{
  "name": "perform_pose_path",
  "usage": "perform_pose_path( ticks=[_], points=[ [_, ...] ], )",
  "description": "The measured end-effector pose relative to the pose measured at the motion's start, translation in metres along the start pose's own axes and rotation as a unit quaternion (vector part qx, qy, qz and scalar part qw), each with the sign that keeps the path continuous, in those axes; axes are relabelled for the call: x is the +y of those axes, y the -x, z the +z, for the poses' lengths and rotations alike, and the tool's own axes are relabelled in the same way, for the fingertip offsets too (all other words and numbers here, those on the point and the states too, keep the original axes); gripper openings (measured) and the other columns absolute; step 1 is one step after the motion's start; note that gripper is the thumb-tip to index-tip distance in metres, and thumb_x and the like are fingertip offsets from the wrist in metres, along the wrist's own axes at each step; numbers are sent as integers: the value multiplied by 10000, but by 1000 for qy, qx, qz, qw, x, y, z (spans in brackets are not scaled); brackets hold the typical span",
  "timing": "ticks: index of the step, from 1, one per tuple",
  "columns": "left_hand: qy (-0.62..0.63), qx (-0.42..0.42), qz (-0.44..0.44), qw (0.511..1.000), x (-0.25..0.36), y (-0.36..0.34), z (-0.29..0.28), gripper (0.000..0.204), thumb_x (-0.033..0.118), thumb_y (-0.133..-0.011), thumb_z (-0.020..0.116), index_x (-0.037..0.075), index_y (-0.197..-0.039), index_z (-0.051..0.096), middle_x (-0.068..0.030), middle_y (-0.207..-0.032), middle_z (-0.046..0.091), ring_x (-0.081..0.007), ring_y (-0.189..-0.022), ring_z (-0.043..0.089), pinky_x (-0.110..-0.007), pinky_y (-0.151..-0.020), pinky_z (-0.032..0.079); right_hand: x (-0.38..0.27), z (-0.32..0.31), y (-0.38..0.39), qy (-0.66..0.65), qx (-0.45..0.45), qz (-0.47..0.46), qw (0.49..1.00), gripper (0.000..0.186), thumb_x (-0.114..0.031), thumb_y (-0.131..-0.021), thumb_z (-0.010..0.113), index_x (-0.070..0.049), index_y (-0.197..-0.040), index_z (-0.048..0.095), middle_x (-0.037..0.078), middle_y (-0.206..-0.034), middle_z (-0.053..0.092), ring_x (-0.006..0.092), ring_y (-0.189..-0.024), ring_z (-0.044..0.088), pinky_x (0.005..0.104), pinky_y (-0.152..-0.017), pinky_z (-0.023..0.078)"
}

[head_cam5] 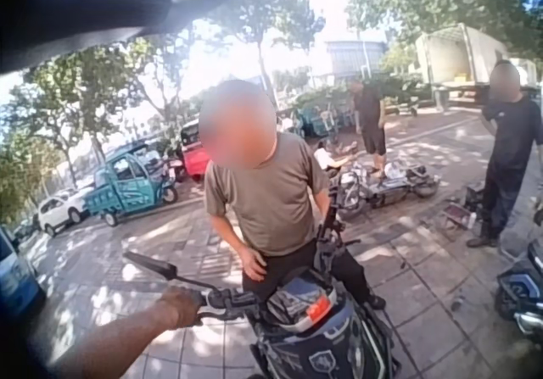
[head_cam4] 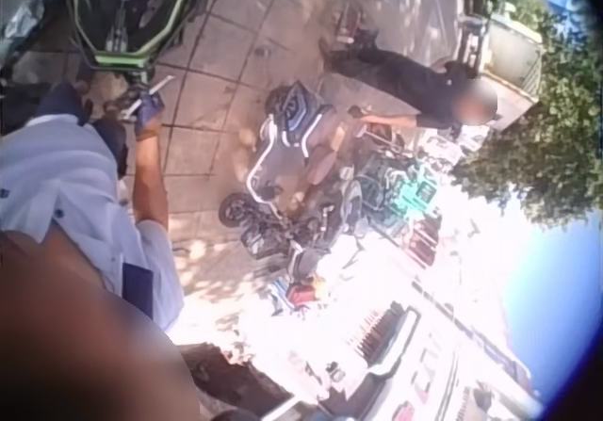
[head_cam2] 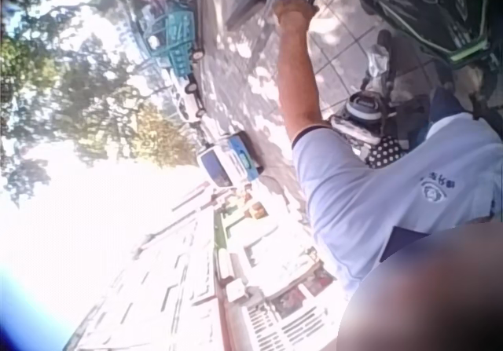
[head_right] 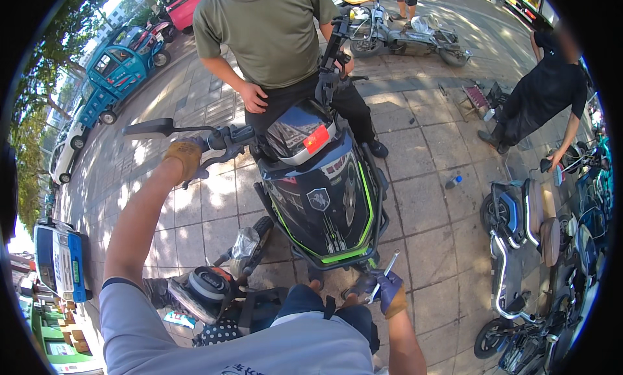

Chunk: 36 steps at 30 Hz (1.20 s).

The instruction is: The person uses a wrench to tighten bolts on the handlebars of a black and green electric scooter. The person works on the left and right sides of the handlebar assembly while another person stands nearby. The person then moves to the front wheel area to work on the brake assembly.

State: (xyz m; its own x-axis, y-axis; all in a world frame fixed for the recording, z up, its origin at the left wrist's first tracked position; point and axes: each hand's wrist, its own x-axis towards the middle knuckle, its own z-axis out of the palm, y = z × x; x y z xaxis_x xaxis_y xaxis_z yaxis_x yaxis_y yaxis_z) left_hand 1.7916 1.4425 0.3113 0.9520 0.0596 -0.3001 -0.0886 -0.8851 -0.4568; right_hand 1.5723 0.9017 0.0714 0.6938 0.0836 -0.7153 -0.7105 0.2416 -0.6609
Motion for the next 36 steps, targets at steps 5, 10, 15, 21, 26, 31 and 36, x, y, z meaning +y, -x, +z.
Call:
perform_pose_path(
  ticks=[5, 10, 15, 21, 26, 31, 36],
  points=[
    [-11, 38, -61, 997, -6, -15, 36, 262, 274, -954, 681, 65, -1109, 704, -169, -1108, 751, -340, -1050, 725, -445, -876, 555, 3, 2, -2, -4, -12, 1, 1000, 280, -92, -995, 535, 25, -1207, 674, 130, -848, 717, 248, -704, 713, 360, -642, 595],
    [3, 43, -61, 997, -11, -23, 48, 231, 232, -962, 649, 72, -1122, 690, -170, -1105, 750, -338, -1039, 725, -452, -861, 549, 7, 1, -5, -2, -31, -12, 999, 276, -94, -998, 541, 27, -1211, 667, 129, -854, 718, 242, -714, 714, 358, -649, 596],
    [-1, 43, -71, 997, -10, -20, 52, 258, 218, -966, 641, 54, -1164, 667, -170, -1123, 745, -333, -1073, 714, -455, -880, 544, -2, -5, -1, 40, -46, -3, 998, 273, -107, -1019, 539, 35, -1220, 657, 132, -894, 727, 238, -741, 721, 350, -661, 600],
    [-2, 34, -77, 996, -11, -20, 51, 265, 212, -971, 632, 45, -1176, 652, -156, -1131, 738, -331, -1082, 706, -445, -898, 545, -19, -2, -31, 16, -48, -96, 994, 284, -142, -1047, 537, 34, -1236, 655, 133, -924, 736, 230, -771, 725, 349, -693, 610],
    [-29, 67, -66, 995, -21, -22, 68, 249, 182, -988, 590, 54, -1197, 637, -152, -1131, 739, -320, -1059, 709, -442, -875, 558, -42, 11, -52, 56, -60, -128, 988, 285, -151, -1051, 545, 32, -1233, 663, 126, -924, 743, 219, -777, 733, 341, -691, 607],
    [-9, 58, -66, 996, -29, -38, 76, 269, 156, -996, 553, 56, -1240, 608, -156, -1137, 736, -321, -1064, 706, -435, -860, 568, -48, 33, -65, 43, -44, -82, 995, 249, -141, -1038, 574, 3, -1181, 718, 78, -905, 751, 155, -768, 712, 276, -669, 557],
    [-6, 63, -55, 996, -46, -54, 92, 298, 147, -988, 551, 64, -1270, 596, -165, -1167, 726, -321, -1098, 695, -444, -876, 563, -38, 51, -82, 54, -66, -80, 993, 267, -163, -1041, 578, 4, -1220, 685, 108, -918, 750, 203, -764, 732, 328, -686, 602]
  ],
)
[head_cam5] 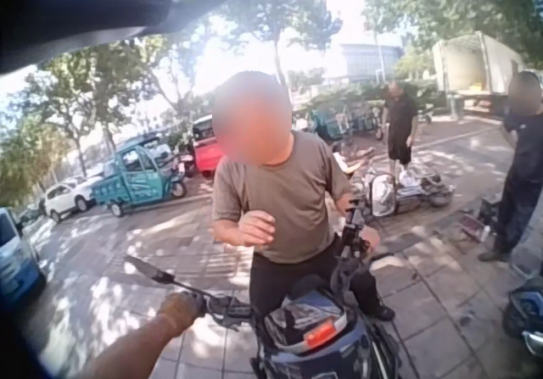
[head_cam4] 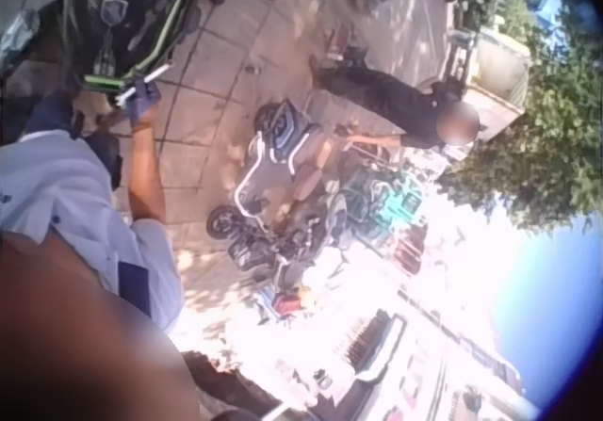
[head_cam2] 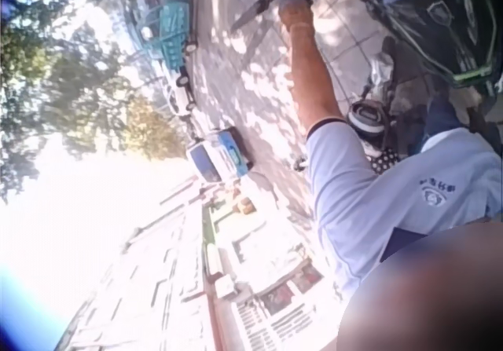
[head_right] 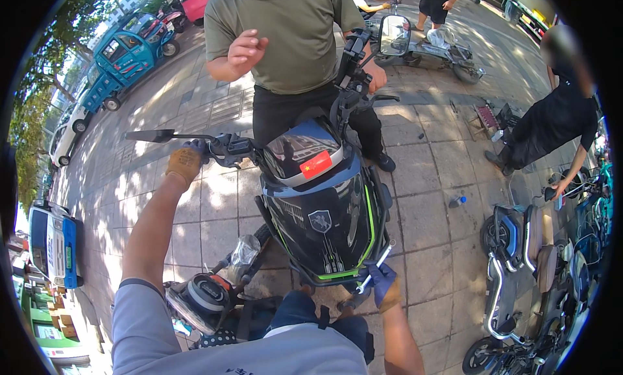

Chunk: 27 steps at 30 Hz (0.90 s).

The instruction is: The person uses a wrench to tighten bolts on the handlebars of a black and green electric scooter. The person works on the left and right sides of the handlebar assembly while another person stands nearby. The person then moves to the front wheel area to work on the brake assembly.

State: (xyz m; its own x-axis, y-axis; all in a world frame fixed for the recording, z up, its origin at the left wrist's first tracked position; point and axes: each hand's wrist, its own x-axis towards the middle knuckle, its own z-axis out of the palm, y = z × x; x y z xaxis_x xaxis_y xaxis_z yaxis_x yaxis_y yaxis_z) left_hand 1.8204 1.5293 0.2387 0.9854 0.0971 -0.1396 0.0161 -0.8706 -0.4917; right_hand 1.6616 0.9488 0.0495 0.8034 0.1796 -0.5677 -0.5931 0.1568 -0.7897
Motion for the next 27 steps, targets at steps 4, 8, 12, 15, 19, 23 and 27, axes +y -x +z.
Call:
perform_pose_path(
  ticks=[4, 8, 12, 15, 19, 23, 27],
  points=[
    [9, 15, 5, 1000, -18, -9, 13, 319, 164, -994, 547, 69, -1297, 579, -168, -1214, 705, -320, -1132, 681, -445, -905, 553, 3, 18, -6, 11, -3, -19, 1000, 274, -184, -1043, 585, -3, -1221, 687, 100, -917, 746, 202, -781, 731, 326, -696, 601],
    [6, 43, 33, 999, -13, -14, 8, 363, 190, -994, 556, 70, -1336, 558, -165, -1268, 679, -324, -1150, 671, -441, -931, 541, -15, 38, 3, 1, 13, 0, 1000, 261, -139, -1039, 580, 14, -1209, 706, 91, -901, 744, 163, -792, 706, 281, -719, 556],
    [33, 52, 51, 997, -14, -35, 33, 494, 184, -966, 636, 58, -1431, 524, -180, -1298, 670, -359, -1157, 660, -455, -920, 543, -42, 54, -12, 118, -57, 11, 991, 316, -244, -1016, 606, 6, -1175, 716, 129, -923, 752, 210, -814, 724, 326, -757, 575],
    [92, 144, 112, 979, -64, -31, 107, 603, 145, -941, 702, 48, -1500, 498, -203, -1315, 662, -388, -1169, 649, -461, -902, 550, -76, 67, -32, 360, -152, -28, 920, 376, -332, -986, 632, -1, -1135, 731, 162, -934, 759, 247, -841, 736, 357, -782, 574],
    [-13, 62, 51, 997, -108, -74, 146, 454, 83, -966, 622, 112, -1418, 595, -191, -1326, 671, -360, -1114, 689, -467, -894, 561, -119, 77, -43, 625, -185, -98, 752, 396, -368, -965, 601, -56, -1173, 728, 198, -1086, 745, 377, -1044, 704, 441, -914, 549],
    [-41, 82, 72, 993, -156, -86, 161, 392, 159, -983, 610, 36, -1355, 621, -209, -1289, 681, -366, -1174, 656, -449, -916, 549, -138, 75, -17, 698, -182, -185, 667, 186, -136, -871, 680, -73, -1006, 792, 142, -1005, 773, 338, -952, 744, 435, -788, 581],
    [215, 15, 45, 975, -110, -88, 152, 471, 311, -1025, 618, -16, -1364, 609, -256, -1286, 672, -385, -1173, 645, -451, -937, 517, -149, 68, -1, 830, -207, -177, 487, 237, -125, -789, 758, -109, -1020, 810, 93, -1015, 785, 319, -973, 756, 424, -797, 601]
  ],
)
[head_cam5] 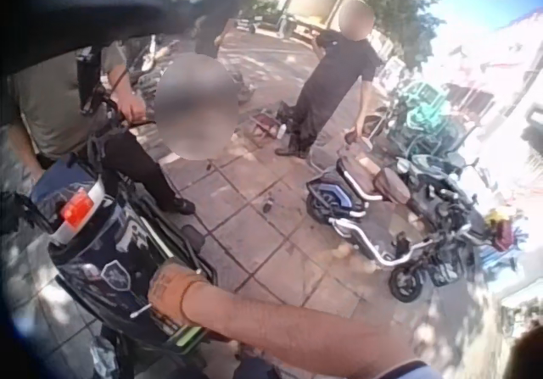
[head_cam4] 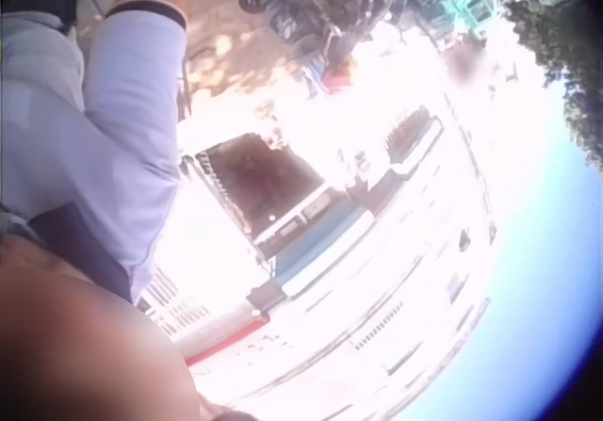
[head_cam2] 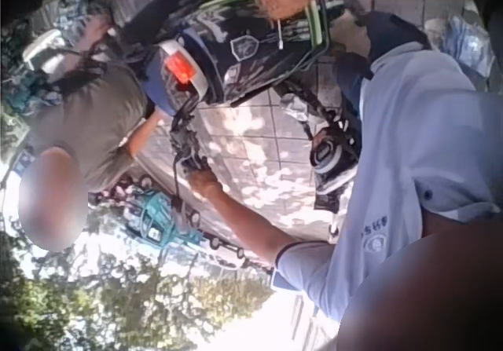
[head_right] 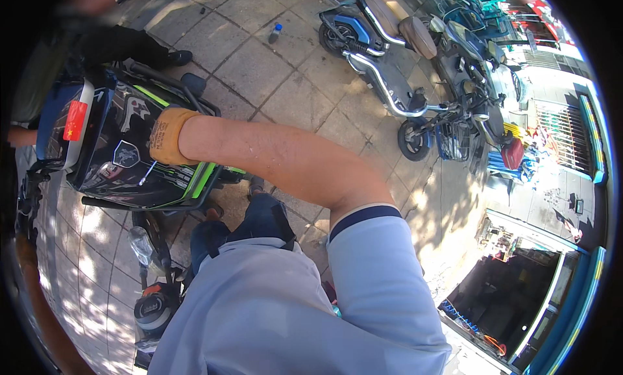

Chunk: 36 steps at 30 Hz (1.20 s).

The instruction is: The person uses a wrench to tighten bolts on the handlebars of a black and green electric scooter. The person works on the left and right sides of the handlebar assembly while another person stands nearby. The person then moves to the front wheel area to work on the brake assembly.

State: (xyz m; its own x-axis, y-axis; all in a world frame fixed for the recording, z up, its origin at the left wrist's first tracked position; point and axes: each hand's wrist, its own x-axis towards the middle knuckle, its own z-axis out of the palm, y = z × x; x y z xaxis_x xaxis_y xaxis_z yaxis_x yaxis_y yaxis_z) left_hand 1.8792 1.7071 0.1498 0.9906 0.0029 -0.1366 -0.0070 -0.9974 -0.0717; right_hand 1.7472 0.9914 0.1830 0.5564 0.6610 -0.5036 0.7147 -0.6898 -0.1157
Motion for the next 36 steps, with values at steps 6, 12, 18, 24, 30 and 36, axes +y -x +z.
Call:
perform_pose_path(
  ticks=[6, 12, 18, 24, 30, 36],
  points=[
    [-189, -2, 30, 981, -4, 3, -6, 512, 276, -999, 666, -20, -1402, 560, -270, -1352, 627, -437, -1245, 591, -477, -1025, 484, 5, 19, 13, 40, 16, -4, 999, 163, -147, -766, 762, -138, -923, 803, 52, -898, 780, 293, -845, 765, 420, -718, 596],
    [1, -6, 111, 994, 25, 14, -38, 608, 184, -952, 730, 72, -1506, 505, -247, -1367, 631, -387, -1244, 614, -467, -982, 508, 14, 30, 24, 79, 47, -46, 995, 216, -141, -736, 806, -138, -951, 789, 54, -920, 773, 295, -883, 766, 423, -761, 603],
    [39, -43, 98, 993, 36, 18, -57, 498, 182, -970, 690, 22, -1427, 571, -221, -1235, 701, -364, -1121, 679, -457, -915, 541, 12, 29, 33, 43, 10, 4, 999, 223, -117, -707, 828, -99, -924, 783, 82, -904, 770, 308, -888, 767, 411, -755, 615],
    [-173, 21, 73, 982, 74, 43, -64, 355, 173, -966, 670, 103, -1313, 674, -187, -1199, 726, -397, -1092, 686, -484, -865, 542, 8, 23, 43, -7, -34, -13, 999, 126, -77, -756, 760, -70, -882, 761, 116, -836, 752, 319, -864, 760, 423, -718, 596],
    [-197, -156, -8, 968, 226, 72, -144, 736, 303, -796, 872, 23, -1405, 567, -260, -1273, 670, -399, -1238, 626, -459, -1021, 513, 3, 98, 53, -101, -13, 112, 988, 196, -139, -905, 601, -65, -999, 757, 172, -1016, 753, 349, -958, 725, 455, -832, 560],
    [-188, -115, -56, 974, 196, 68, -125, 579, 327, -884, 797, 18, -1330, 593, -236, -1360, 625, -391, -1257, 602, -471, -1004, 503, -23, 155, 70, -209, 159, 75, 962, 272, -138, -920, 611, -118, -1165, 727, 167, -1000, 741, 386, -924, 697, 479, -814, 552]
  ],
)
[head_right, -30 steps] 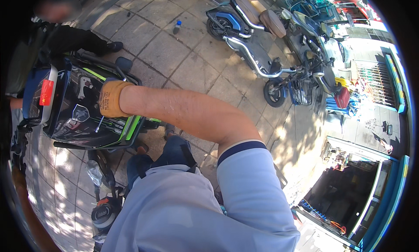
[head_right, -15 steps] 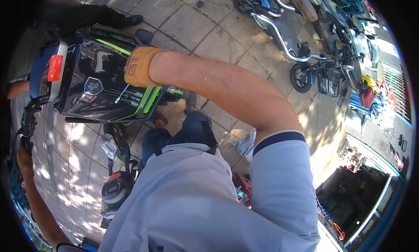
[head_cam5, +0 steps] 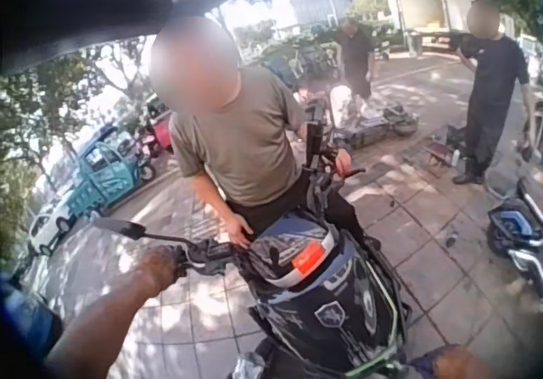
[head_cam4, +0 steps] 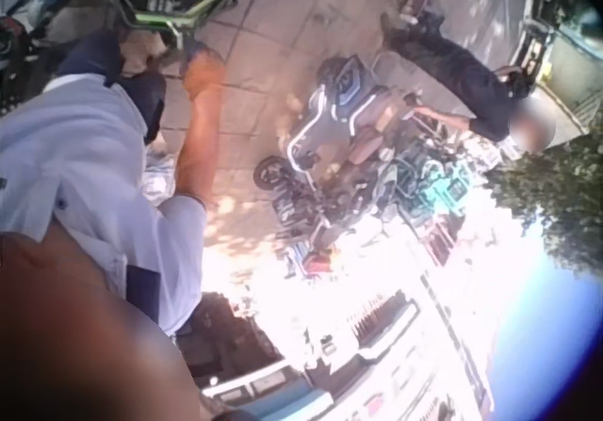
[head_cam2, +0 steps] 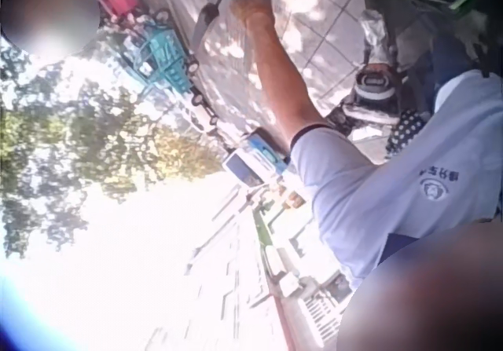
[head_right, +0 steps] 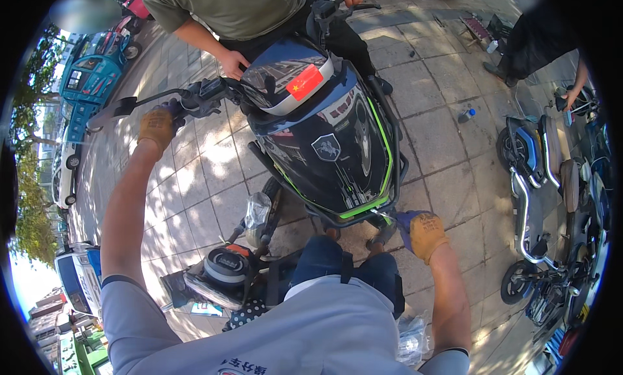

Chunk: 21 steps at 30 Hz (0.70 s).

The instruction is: The person uses a wrench to tighten bolts on the handlebars of a black and green electric scooter. The person works on the left and right sides of the handlebar assembly while another person stands nearby. The person then moves to the front wheel area to work on the brake assembly.

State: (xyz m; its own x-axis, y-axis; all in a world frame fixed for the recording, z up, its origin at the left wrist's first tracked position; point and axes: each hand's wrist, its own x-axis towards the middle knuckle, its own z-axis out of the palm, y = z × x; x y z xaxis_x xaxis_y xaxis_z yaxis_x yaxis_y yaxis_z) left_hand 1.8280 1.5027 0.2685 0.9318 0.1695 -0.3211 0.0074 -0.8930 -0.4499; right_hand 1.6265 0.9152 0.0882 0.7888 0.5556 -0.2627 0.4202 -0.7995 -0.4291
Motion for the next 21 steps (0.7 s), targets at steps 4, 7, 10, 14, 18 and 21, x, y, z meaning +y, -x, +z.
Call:
perform_pose_path(
  ticks=[4, 7, 10, 14, 18, 21],
  points=[
    [-32, 31, 76, 996, -18, 2, 15, 819, 343, -868, 798, 55, -1536, 422, -226, -1383, 610, -397, -1280, 577, -475, -1044, 483, -1, 17, 9, -27, 13, 34, 999, 254, -161, -921, 629, -102, -1149, 724, 177, -987, 738, 406, -901, 685, 496, -810, 550],
    [-16, 0, 48, 999, -14, -1, 7, 807, 316, -883, 782, 53, -1546, 404, -223, -1379, 614, -404, -1262, 589, -487, -1020, 493, -8, 16, 8, -58, 46, 24, 997, 249, -178, -922, 635, -99, -1139, 729, 182, -1003, 739, 404, -912, 687, 492, -825, 548],
    [-26, 55, 4, 998, -10, -4, 23, 635, 359, -908, 768, 73, -1428, 541, -187, -1244, 682, -376, -1182, 642, -478, -1009, 490, -13, 20, 1, -86, 54, 2, 995, 257, -192, -926, 636, -99, -1147, 729, 186, -1019, 742, 405, -921, 690, 493, -831, 548],
    [-51, 36, 88, 994, 4, 15, -14, 537, 371, -923, 744, 18, -1303, 608, -180, -1170, 728, -364, -1066, 703, -483, -929, 539, -22, 18, -3, -50, 1, 21, 999, 279, -207, -923, 642, -96, -1166, 725, 186, -1040, 746, 404, -950, 693, 498, -843, 546],
    [-58, -32, 31, 997, -5, 5, -4, 492, 318, -910, 739, 24, -1284, 615, -214, -1214, 710, -362, -1165, 675, -460, -935, 541, -17, 29, -16, -21, -69, 27, 997, 334, -254, -902, 644, -103, -1192, 712, 182, -1094, 741, 401, -1000, 692, 513, -886, 540],
    [-20, 42, 37, 998, -7, 7, 2, 541, 334, -889, 754, 34, -1313, 601, -225, -1250, 699, -386, -1182, 665, -467, -979, 518, -25, 22, -27, -15, -71, 13, 997, 365, -274, -894, 637, -111, -1214, 702, 184, -1116, 736, 399, -1020, 691, 515, -896, 541]
  ],
)
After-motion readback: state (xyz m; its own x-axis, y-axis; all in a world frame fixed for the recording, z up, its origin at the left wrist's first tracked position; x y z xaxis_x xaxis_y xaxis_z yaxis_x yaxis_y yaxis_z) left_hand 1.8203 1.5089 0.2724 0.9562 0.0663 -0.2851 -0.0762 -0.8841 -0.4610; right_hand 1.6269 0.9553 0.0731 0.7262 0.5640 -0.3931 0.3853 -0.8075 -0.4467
